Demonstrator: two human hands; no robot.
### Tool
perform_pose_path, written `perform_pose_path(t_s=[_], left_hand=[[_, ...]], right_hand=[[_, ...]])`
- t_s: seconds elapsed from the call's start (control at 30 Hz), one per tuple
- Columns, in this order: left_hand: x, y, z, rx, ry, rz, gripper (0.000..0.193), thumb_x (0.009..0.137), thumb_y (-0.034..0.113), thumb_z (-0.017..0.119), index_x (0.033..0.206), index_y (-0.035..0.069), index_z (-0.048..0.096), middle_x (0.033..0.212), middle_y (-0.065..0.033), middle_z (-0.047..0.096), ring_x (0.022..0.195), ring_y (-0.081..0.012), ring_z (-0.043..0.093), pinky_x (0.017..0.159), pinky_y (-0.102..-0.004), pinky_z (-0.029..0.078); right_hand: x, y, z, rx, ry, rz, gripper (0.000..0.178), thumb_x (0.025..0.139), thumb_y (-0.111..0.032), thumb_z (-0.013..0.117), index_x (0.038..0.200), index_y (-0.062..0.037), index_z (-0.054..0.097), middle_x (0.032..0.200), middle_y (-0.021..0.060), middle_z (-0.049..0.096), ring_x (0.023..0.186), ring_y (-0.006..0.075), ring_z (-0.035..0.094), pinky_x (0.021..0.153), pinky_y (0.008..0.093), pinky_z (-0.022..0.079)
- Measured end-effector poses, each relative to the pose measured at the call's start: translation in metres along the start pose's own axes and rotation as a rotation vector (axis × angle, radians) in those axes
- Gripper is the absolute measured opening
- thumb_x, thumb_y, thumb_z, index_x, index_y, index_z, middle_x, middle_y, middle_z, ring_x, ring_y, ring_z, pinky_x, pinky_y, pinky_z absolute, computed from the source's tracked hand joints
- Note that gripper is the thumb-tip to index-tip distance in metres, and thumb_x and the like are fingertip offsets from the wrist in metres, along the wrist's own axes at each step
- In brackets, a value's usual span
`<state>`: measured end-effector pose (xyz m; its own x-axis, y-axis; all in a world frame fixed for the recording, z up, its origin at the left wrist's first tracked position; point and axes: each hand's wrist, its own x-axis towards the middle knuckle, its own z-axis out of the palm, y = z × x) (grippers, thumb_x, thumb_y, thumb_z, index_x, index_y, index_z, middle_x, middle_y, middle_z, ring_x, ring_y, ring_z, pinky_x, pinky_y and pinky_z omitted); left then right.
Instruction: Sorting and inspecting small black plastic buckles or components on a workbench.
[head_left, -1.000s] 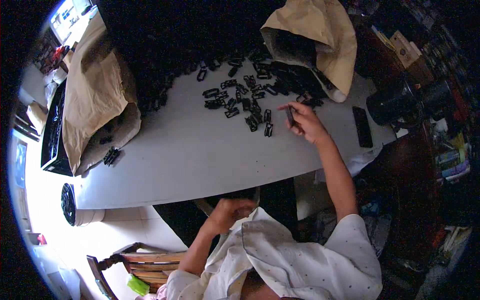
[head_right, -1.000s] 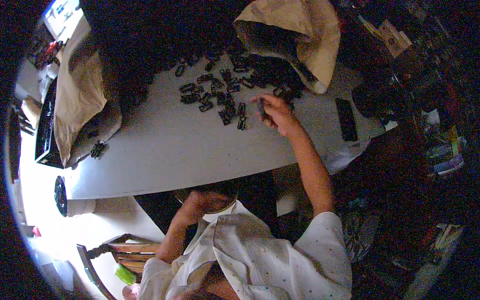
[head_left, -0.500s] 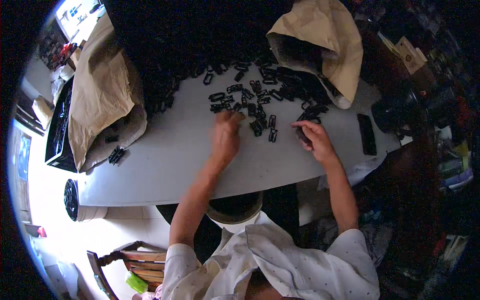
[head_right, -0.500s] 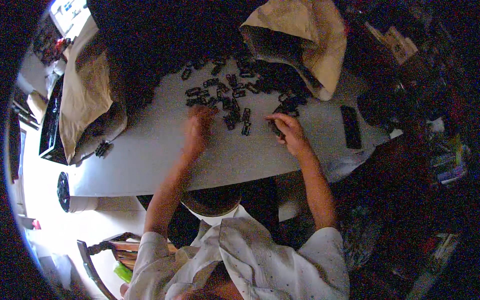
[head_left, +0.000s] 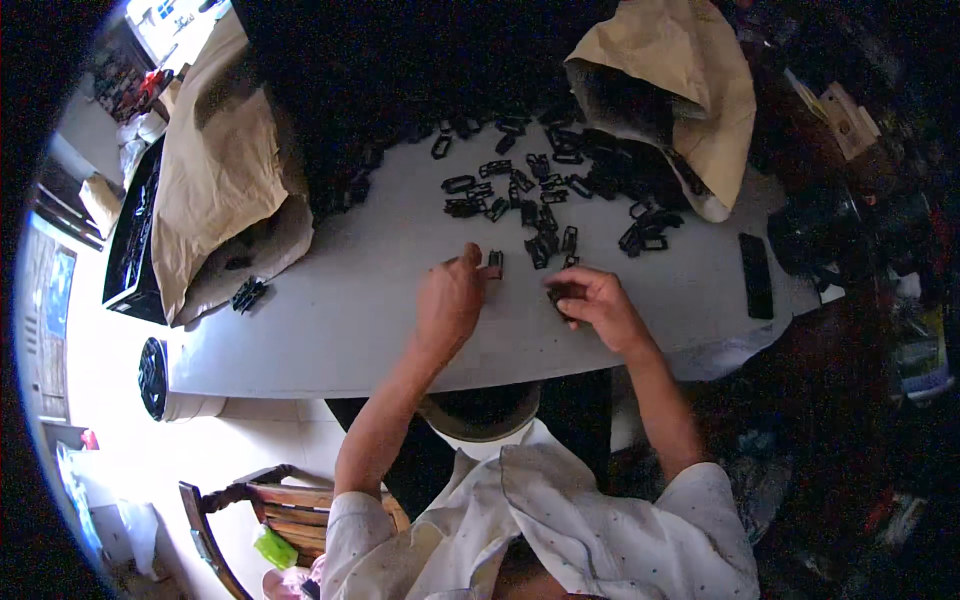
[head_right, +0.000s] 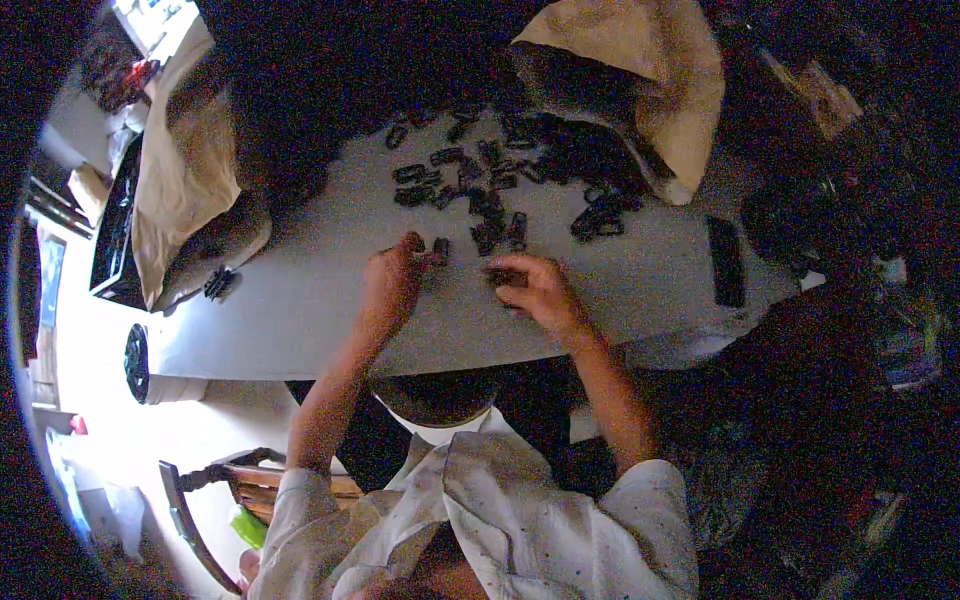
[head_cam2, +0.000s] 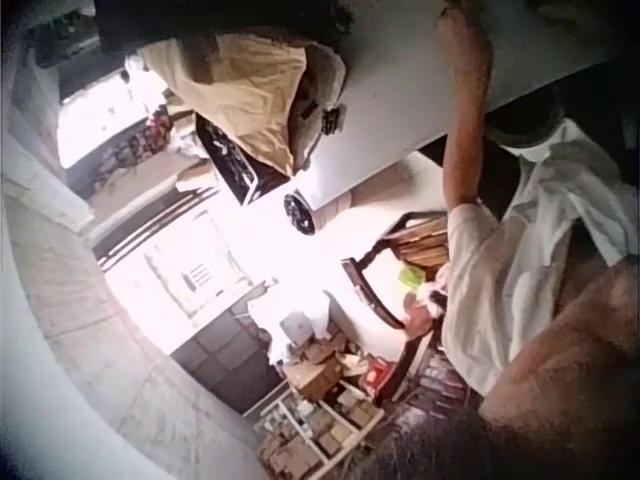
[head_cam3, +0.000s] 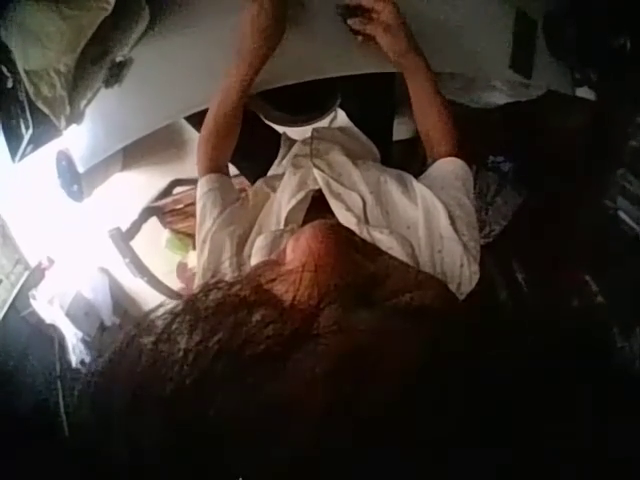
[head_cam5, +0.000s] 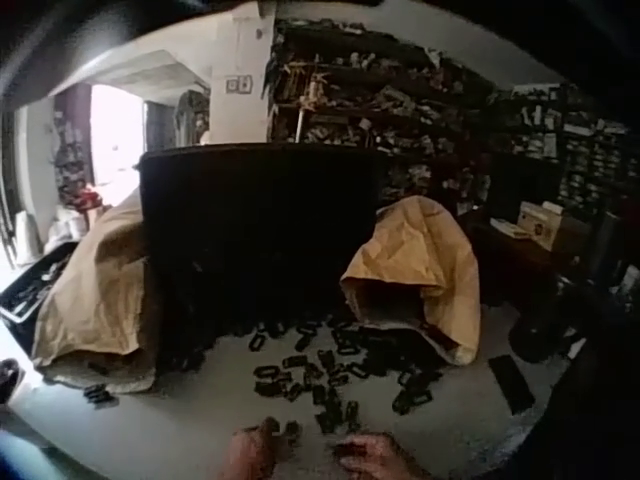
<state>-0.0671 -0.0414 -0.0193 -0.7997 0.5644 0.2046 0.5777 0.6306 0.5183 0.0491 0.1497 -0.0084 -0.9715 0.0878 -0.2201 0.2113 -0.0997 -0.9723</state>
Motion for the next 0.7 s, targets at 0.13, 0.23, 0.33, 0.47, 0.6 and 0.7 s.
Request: perform_pose_path(t_s=[0.13,0.23,0.33,0.47,0.6,0.7], left_hand=[[-0.03,0.003,-0.018,-0.525,-0.165,-0.072,0.014,0.078,0.007,0.059,0.089,0.002,0.053,0.067,-0.0089,0.059,0.054,-0.0206,0.055,0.048,-0.0319,0.043],[-0.041,0.014,-0.019,-0.925,-0.308,-0.188,0.014,0.078,0.004,0.058,0.091,0.001,0.054,0.068,-0.0031,0.057,0.056,-0.0089,0.051,0.047,-0.0246,0.04],[-0.039,0.01,-0.012,-1.001,-0.266,-0.258,0.015,0.079,0.003,0.057,0.093,0.001,0.054,0.07,-0.0012,0.056,0.057,-0.006,0.048,0.048,-0.022,0.038],[-0.025,-0.004,-0.002,-1.082,-0.144,-0.314,0.024,0.079,-0.001,0.054,0.102,0.0,0.05,0.071,-0.0028,0.057,0.06,-0.0085,0.05,0.052,-0.0242,0.043],[-0.015,-0.007,0.003,-1.041,0.006,-0.273,0.031,0.078,-0.004,0.051,0.109,0.0,0.046,0.072,-0.004,0.058,0.063,-0.011,0.053,0.057,-0.0261,0.047],[-0.024,-0.003,-0.006,-0.913,-0.052,-0.174,0.034,0.078,-0.005,0.048,0.111,0.0,0.046,0.077,-0.006,0.059,0.067,-0.0131,0.055,0.061,-0.0262,0.048]], right_hand=[[0.004,0.0,0.037,0.028,-0.031,-0.038,0.032,0.074,0.005,0.058,0.106,-0.0002,0.053,0.099,0.006,0.056,0.078,0.0096,0.055,0.057,0.0215,0.046],[0.005,0.008,0.059,-0.153,-0.012,-0.181,0.031,0.073,0.004,0.061,0.102,0.0001,0.053,0.097,0.0069,0.055,0.081,0.013,0.056,0.06,0.0242,0.047],[0.0,0.008,0.073,-0.627,0.148,-0.401,0.032,0.07,0.0,0.067,0.099,0.0001,0.053,0.091,0.0087,0.054,0.081,0.0205,0.056,0.062,0.03,0.046],[0.0,-0.005,0.086,-1.133,0.49,-0.527,0.03,0.067,-0.007,0.071,0.092,-0.0008,0.055,0.084,0.0129,0.052,0.078,0.0318,0.055,0.064,0.0396,0.044],[0.025,0.002,0.084,-1.159,0.652,-0.374,0.026,0.068,-0.011,0.071,0.088,-0.0009,0.056,0.085,0.013,0.054,0.078,0.0318,0.055,0.064,0.0414,0.044],[0.035,0.005,0.084,-1.145,0.668,-0.312,0.026,0.068,-0.013,0.071,0.087,-0.0014,0.057,0.085,0.0128,0.055,0.079,0.0321,0.056,0.064,0.0408,0.044]])
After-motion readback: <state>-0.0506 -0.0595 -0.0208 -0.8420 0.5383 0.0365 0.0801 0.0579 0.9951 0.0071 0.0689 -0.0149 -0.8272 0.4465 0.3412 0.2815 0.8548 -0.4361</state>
